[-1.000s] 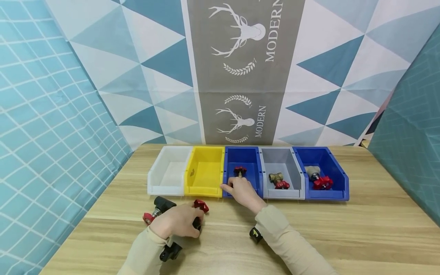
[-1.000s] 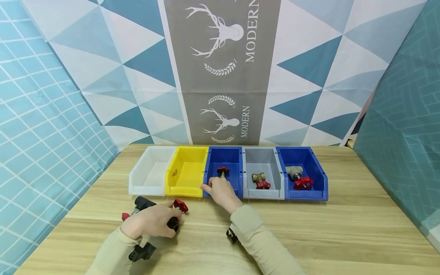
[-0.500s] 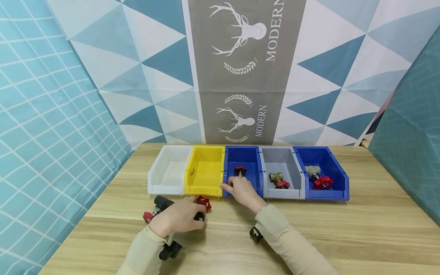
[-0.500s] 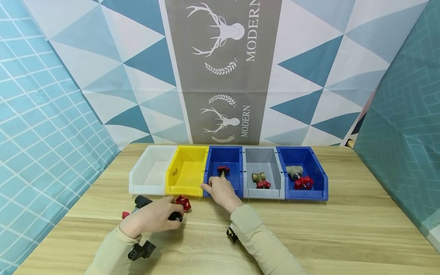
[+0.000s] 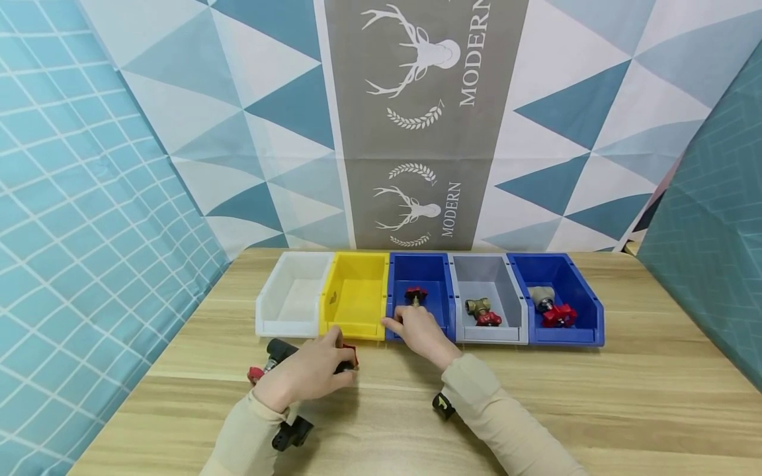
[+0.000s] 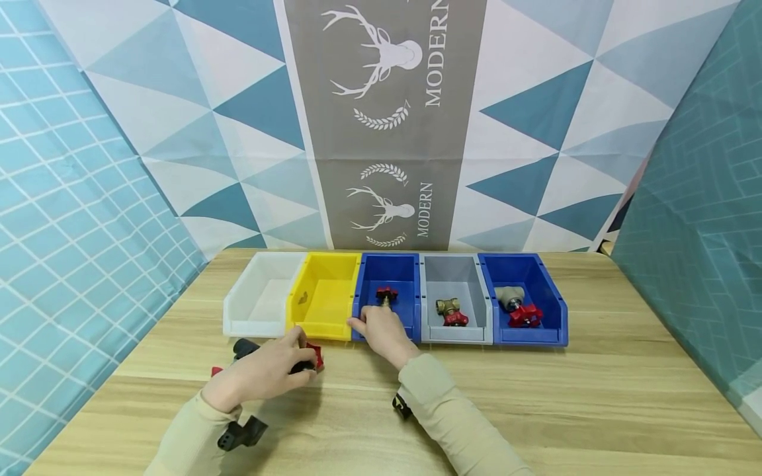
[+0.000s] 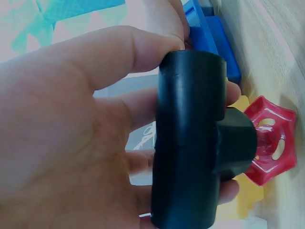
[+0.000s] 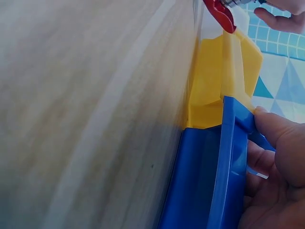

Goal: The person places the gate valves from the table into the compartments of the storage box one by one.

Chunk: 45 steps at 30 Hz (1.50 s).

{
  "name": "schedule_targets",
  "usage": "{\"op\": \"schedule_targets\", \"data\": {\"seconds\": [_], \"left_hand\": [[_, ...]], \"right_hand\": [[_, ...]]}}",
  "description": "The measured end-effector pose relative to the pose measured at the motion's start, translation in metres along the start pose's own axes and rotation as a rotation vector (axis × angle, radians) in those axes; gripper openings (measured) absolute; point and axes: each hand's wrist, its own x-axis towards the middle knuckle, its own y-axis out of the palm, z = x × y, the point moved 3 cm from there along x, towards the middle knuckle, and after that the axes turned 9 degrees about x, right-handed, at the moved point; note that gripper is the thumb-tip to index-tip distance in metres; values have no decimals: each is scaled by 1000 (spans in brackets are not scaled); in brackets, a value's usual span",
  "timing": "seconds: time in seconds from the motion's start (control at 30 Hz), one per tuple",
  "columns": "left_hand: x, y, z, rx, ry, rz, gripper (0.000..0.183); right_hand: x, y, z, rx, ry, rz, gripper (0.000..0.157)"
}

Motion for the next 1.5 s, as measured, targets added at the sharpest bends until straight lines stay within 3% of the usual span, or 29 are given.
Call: {"op": "schedule_targets", "data": {"seconds": [0.33,0.57,0.77,0.9,1.2,1.5], "left_hand": [[3,-7,1,-22,-4,-43,19],[9,-18,3,-3,-37,-155,21],[21,-27,10,-78,-65,-226,23],[30,-31,16,-120,-112,-237,27],[48,-26,30,-226,-180,-278,36],[63,-14,36,-273,-226,-293,31]], "right_hand": [[0,0,-1,3,-10,-6,36],[1,-1,-2,2,-5,-2,36],[2,-1,-1,8,2,6,36],[2,-2,-1,10,3,9,36],[1,-1,0,-2,-6,5,35],[3,-1,-2,-15,-36,-12,35]]}}
